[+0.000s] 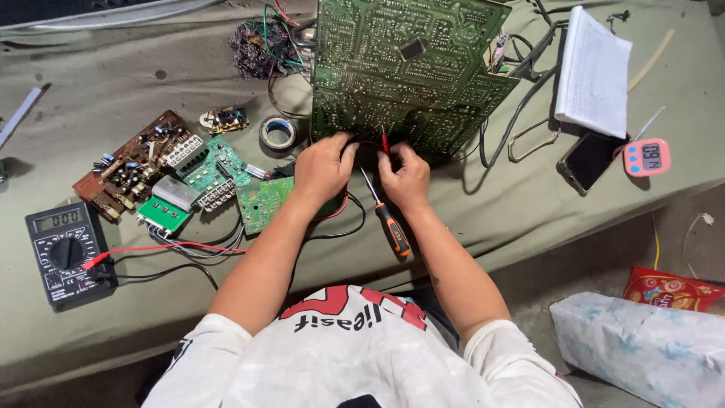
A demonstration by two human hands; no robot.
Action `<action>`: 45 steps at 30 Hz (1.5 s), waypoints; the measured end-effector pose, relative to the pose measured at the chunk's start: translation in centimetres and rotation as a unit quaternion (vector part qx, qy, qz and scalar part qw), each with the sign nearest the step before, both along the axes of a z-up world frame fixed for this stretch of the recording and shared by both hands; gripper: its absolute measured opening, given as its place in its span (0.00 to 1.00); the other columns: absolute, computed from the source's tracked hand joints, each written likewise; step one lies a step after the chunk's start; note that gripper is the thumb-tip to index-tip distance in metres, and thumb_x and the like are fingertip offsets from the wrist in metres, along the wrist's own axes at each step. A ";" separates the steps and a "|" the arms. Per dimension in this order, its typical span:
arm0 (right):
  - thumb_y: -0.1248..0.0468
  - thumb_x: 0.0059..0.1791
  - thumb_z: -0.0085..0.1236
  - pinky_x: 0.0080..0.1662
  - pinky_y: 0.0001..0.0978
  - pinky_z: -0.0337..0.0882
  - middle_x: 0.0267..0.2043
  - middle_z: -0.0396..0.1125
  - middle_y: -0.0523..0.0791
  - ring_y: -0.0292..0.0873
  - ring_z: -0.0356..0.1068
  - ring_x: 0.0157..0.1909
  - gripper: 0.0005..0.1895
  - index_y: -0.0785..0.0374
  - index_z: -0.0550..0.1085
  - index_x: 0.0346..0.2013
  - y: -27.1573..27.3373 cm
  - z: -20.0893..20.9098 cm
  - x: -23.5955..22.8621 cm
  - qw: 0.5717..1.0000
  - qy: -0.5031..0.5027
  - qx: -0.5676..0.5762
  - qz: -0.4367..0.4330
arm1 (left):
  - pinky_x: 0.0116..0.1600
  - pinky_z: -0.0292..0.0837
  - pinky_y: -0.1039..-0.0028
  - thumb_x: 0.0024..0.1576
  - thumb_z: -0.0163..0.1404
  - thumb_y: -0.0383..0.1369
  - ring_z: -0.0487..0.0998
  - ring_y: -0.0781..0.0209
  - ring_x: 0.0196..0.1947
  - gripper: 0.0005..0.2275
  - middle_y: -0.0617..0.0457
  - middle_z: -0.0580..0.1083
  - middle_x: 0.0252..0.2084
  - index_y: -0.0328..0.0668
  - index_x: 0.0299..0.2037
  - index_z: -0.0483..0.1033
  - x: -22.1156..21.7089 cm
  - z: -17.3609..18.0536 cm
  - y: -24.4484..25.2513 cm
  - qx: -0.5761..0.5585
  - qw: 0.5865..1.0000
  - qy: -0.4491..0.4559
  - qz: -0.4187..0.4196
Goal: The person is using a multimeter to test various electrical points and components on several circuit boards.
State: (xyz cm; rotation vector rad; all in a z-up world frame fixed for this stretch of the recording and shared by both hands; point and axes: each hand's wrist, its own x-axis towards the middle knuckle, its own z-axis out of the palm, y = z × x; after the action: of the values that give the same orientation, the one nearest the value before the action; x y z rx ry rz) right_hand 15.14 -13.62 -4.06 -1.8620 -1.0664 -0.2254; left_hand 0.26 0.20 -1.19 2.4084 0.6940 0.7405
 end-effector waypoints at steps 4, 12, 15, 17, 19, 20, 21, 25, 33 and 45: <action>0.59 0.46 0.69 0.32 0.44 0.72 0.25 0.72 0.50 0.57 0.75 0.31 0.08 0.58 0.77 0.33 0.0 -0.1 0.5 1.000 0.011 0.014 -0.013 | 0.44 0.78 0.55 0.66 0.45 0.44 0.82 0.42 0.39 0.13 0.45 0.79 0.34 0.48 0.49 0.78 -0.1 0.3 -0.1 0.002 1.000 0.003 0.001; 0.59 0.46 0.69 0.32 0.41 0.73 0.24 0.72 0.48 0.54 0.76 0.30 0.08 0.57 0.77 0.33 0.1 0.5 0.1 1.000 0.010 0.005 -0.003 | 0.45 0.78 0.56 0.66 0.46 0.44 0.83 0.42 0.40 0.13 0.45 0.80 0.35 0.48 0.49 0.78 -0.1 0.6 -0.2 -0.005 1.000 0.015 -0.002; 0.59 0.46 0.70 0.32 0.40 0.73 0.24 0.72 0.48 0.54 0.76 0.30 0.09 0.56 0.77 0.33 0.0 0.0 0.3 1.000 0.015 0.014 -0.011 | 0.45 0.78 0.55 0.66 0.46 0.44 0.82 0.42 0.40 0.13 0.45 0.80 0.35 0.49 0.51 0.78 -0.2 1.3 -0.2 -0.010 1.000 0.027 -0.011; 0.59 0.46 0.69 0.32 0.41 0.73 0.24 0.72 0.48 0.55 0.76 0.30 0.09 0.56 0.77 0.33 0.0 0.3 0.1 1.000 0.012 0.008 -0.011 | 0.45 0.77 0.54 0.65 0.46 0.44 0.82 0.41 0.40 0.13 0.44 0.79 0.35 0.49 0.50 0.78 -0.1 0.8 -0.1 -0.013 0.999 0.028 -0.011; 0.58 0.46 0.69 0.32 0.42 0.73 0.24 0.72 0.49 0.56 0.75 0.30 0.09 0.57 0.77 0.34 0.0 0.3 -0.1 1.000 0.010 0.001 -0.010 | 0.45 0.77 0.53 0.65 0.46 0.44 0.82 0.40 0.40 0.13 0.43 0.79 0.34 0.50 0.50 0.78 -0.3 0.7 -0.1 -0.016 0.999 0.033 -0.010; 0.58 0.46 0.69 0.32 0.42 0.73 0.24 0.72 0.49 0.55 0.76 0.30 0.09 0.57 0.77 0.34 0.1 0.3 0.1 1.000 0.009 0.005 -0.008 | 0.45 0.78 0.53 0.64 0.47 0.44 0.82 0.40 0.40 0.13 0.44 0.79 0.35 0.50 0.50 0.79 -0.2 0.8 -0.1 -0.015 0.999 0.031 -0.011; 0.59 0.46 0.69 0.32 0.42 0.73 0.24 0.72 0.49 0.55 0.76 0.30 0.09 0.57 0.77 0.34 0.1 0.3 0.2 1.000 0.008 0.010 -0.006 | 0.46 0.78 0.54 0.64 0.47 0.44 0.82 0.40 0.40 0.13 0.44 0.79 0.35 0.51 0.50 0.79 -0.1 1.0 -0.1 -0.014 0.999 0.029 -0.012; 0.58 0.46 0.69 0.33 0.41 0.74 0.24 0.72 0.48 0.54 0.76 0.30 0.09 0.56 0.77 0.33 0.1 0.1 0.4 1.000 0.004 0.008 -0.015 | 0.45 0.78 0.54 0.65 0.47 0.44 0.83 0.40 0.40 0.12 0.43 0.80 0.35 0.50 0.49 0.79 -0.2 1.5 -0.2 -0.010 0.999 0.025 -0.020; 0.58 0.44 0.69 0.30 0.42 0.72 0.22 0.70 0.49 0.56 0.75 0.29 0.09 0.56 0.77 0.32 0.1 -0.2 0.2 1.000 0.017 0.021 -0.016 | 0.43 0.78 0.54 0.64 0.50 0.43 0.83 0.40 0.38 0.12 0.43 0.79 0.33 0.48 0.47 0.80 0.0 0.7 -0.1 0.027 0.999 0.023 -0.006; 0.57 0.44 0.68 0.29 0.40 0.72 0.23 0.71 0.47 0.53 0.75 0.28 0.08 0.54 0.77 0.33 0.0 0.1 0.1 0.999 0.037 0.019 -0.021 | 0.42 0.78 0.54 0.65 0.50 0.42 0.82 0.40 0.38 0.11 0.44 0.79 0.32 0.49 0.47 0.81 0.0 0.5 0.0 0.019 1.000 0.011 -0.006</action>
State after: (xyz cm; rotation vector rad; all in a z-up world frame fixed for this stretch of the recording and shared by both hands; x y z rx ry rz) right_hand 15.24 -13.58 -3.97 -1.8455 -0.9676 -0.1985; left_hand 0.27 0.17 -0.72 2.4568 0.6800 0.7304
